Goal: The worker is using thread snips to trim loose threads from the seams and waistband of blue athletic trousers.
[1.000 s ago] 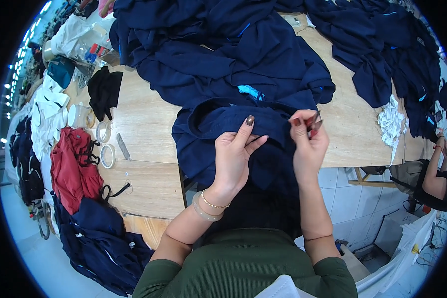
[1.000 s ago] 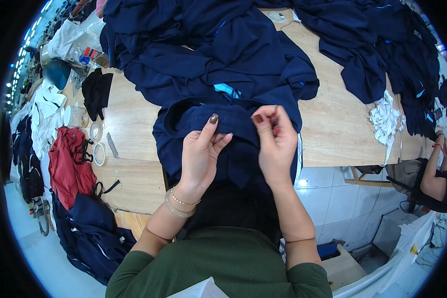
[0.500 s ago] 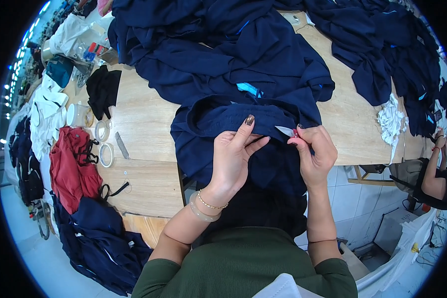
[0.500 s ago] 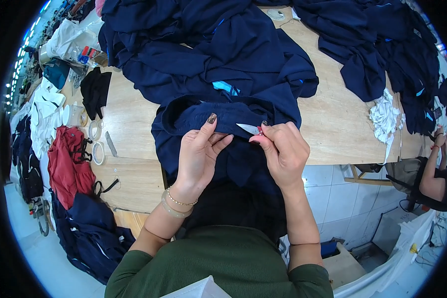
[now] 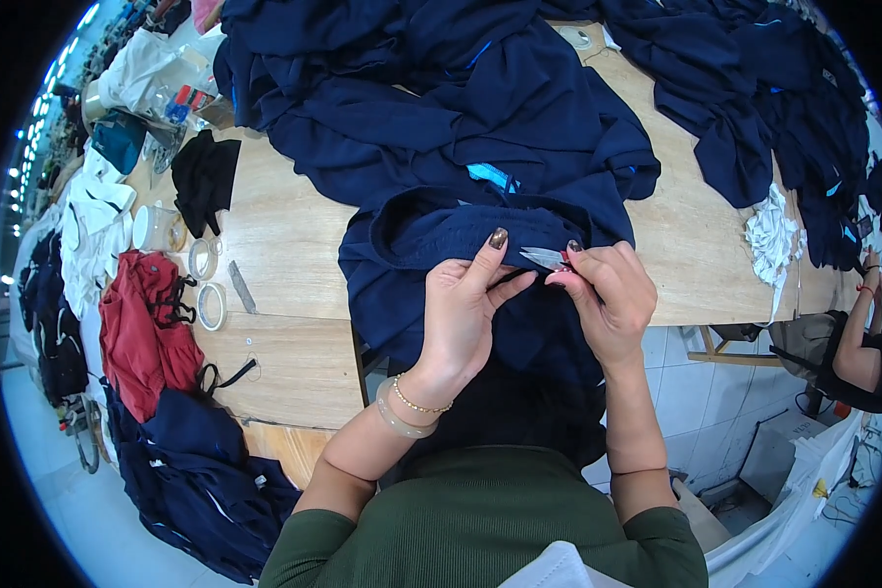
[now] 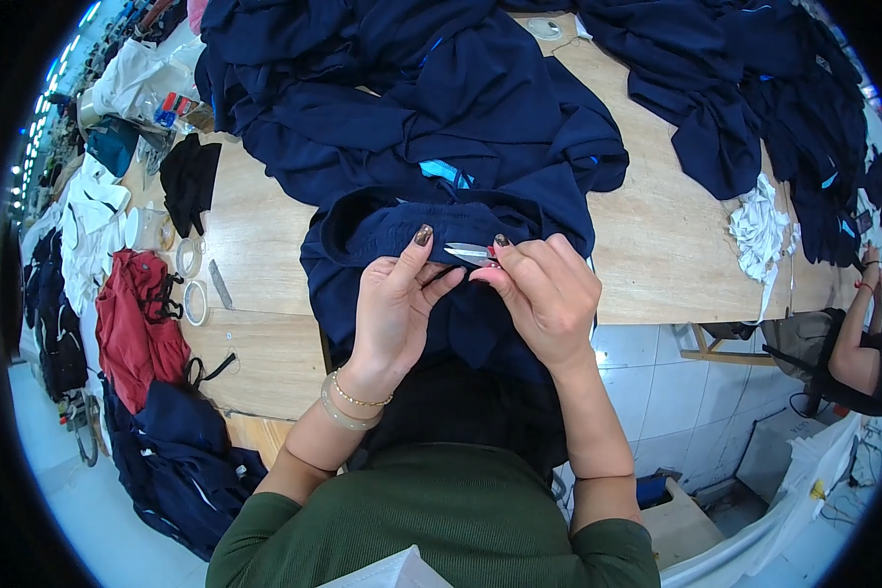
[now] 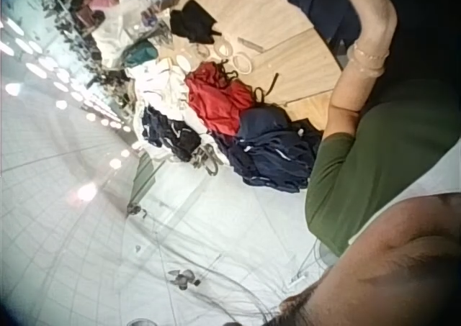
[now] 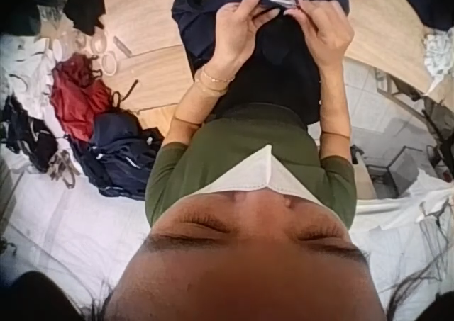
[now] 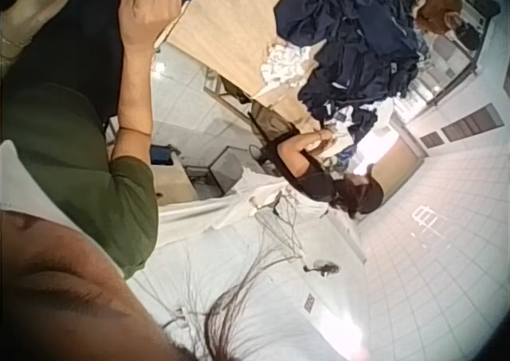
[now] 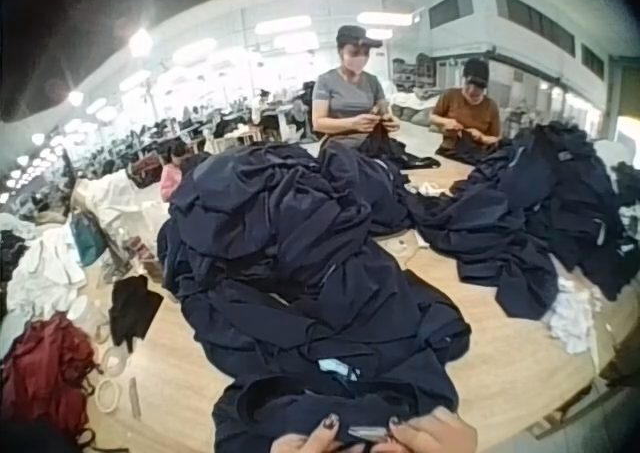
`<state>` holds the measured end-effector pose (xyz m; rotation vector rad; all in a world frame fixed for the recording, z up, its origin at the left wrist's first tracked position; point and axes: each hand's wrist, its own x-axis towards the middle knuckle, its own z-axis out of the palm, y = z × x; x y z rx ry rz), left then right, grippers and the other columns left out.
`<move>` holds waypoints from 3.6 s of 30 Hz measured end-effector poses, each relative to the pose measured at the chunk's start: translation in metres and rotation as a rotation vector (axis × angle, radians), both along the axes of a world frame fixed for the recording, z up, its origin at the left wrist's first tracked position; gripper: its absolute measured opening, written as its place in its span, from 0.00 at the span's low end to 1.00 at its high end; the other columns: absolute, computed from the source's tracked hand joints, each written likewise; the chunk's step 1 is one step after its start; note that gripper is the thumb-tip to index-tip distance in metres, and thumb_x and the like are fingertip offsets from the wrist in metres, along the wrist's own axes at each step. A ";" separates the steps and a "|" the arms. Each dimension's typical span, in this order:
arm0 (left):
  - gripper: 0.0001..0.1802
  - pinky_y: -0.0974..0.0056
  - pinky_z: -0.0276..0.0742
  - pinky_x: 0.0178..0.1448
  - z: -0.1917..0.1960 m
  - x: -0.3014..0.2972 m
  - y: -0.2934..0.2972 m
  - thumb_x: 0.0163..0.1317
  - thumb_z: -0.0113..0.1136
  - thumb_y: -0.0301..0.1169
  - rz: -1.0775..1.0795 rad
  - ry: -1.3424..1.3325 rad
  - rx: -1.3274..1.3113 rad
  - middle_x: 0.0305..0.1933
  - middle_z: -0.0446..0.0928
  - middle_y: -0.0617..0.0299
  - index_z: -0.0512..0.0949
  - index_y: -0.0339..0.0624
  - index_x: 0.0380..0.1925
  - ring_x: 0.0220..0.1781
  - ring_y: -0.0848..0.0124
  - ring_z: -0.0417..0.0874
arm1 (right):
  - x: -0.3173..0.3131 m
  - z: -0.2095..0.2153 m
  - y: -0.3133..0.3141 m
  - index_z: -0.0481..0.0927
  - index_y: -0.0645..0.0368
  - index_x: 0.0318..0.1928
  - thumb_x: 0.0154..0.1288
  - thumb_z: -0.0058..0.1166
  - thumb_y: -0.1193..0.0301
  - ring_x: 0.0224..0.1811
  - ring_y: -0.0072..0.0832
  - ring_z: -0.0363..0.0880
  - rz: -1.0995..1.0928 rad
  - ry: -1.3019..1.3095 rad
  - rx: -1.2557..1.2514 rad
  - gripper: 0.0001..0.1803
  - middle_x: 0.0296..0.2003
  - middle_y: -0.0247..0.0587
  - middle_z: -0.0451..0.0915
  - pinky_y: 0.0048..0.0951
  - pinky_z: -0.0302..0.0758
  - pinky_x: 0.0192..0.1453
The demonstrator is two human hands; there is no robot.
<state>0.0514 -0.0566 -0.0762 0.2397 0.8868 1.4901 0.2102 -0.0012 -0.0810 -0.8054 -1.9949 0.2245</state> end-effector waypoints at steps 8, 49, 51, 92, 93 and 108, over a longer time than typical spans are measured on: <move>0.10 0.65 0.85 0.52 0.000 0.000 -0.003 0.72 0.58 0.29 -0.018 0.023 0.038 0.44 0.84 0.60 0.83 0.34 0.44 0.43 0.75 0.85 | -0.001 -0.006 -0.007 0.80 0.66 0.44 0.66 0.62 0.80 0.36 0.17 0.78 0.043 0.554 -0.600 0.08 0.38 0.36 0.81 0.17 0.74 0.43; 0.12 0.59 0.82 0.56 0.001 0.001 0.002 0.72 0.58 0.37 -0.078 -0.039 -0.089 0.43 0.85 0.61 0.84 0.40 0.39 0.45 0.74 0.85 | -0.019 -0.007 0.005 0.80 0.65 0.38 0.53 0.62 0.87 0.28 0.27 0.77 0.025 0.011 -0.121 0.11 0.28 0.40 0.75 0.23 0.72 0.31; 0.10 0.63 0.82 0.52 0.010 0.007 0.007 0.70 0.62 0.36 -0.054 -0.024 -0.135 0.38 0.84 0.66 0.84 0.43 0.35 0.40 0.77 0.83 | -0.020 -0.005 0.003 0.79 0.64 0.38 0.57 0.61 0.85 0.29 0.25 0.76 0.019 0.137 -0.255 0.09 0.30 0.39 0.75 0.22 0.71 0.33; 0.12 0.66 0.86 0.48 -0.002 0.001 0.007 0.71 0.60 0.33 0.040 0.043 -0.003 0.38 0.85 0.61 0.85 0.36 0.35 0.38 0.75 0.86 | 0.013 0.013 -0.025 0.73 0.60 0.46 0.76 0.52 0.71 0.25 0.09 0.63 0.192 0.764 -1.185 0.06 0.29 0.27 0.73 0.13 0.58 0.28; 0.12 0.66 0.86 0.48 -0.001 0.001 0.007 0.71 0.60 0.33 0.038 0.042 -0.001 0.38 0.85 0.61 0.85 0.36 0.35 0.38 0.75 0.86 | 0.014 0.014 -0.029 0.73 0.61 0.47 0.76 0.51 0.72 0.24 0.09 0.64 0.184 0.688 -1.170 0.06 0.28 0.26 0.74 0.13 0.57 0.27; 0.12 0.68 0.86 0.47 0.003 0.004 0.007 0.71 0.60 0.35 0.043 0.083 -0.002 0.39 0.86 0.59 0.85 0.36 0.36 0.39 0.75 0.86 | 0.002 0.016 -0.031 0.74 0.61 0.44 0.77 0.49 0.71 0.24 0.08 0.61 0.158 0.592 -1.122 0.06 0.24 0.24 0.72 0.13 0.55 0.27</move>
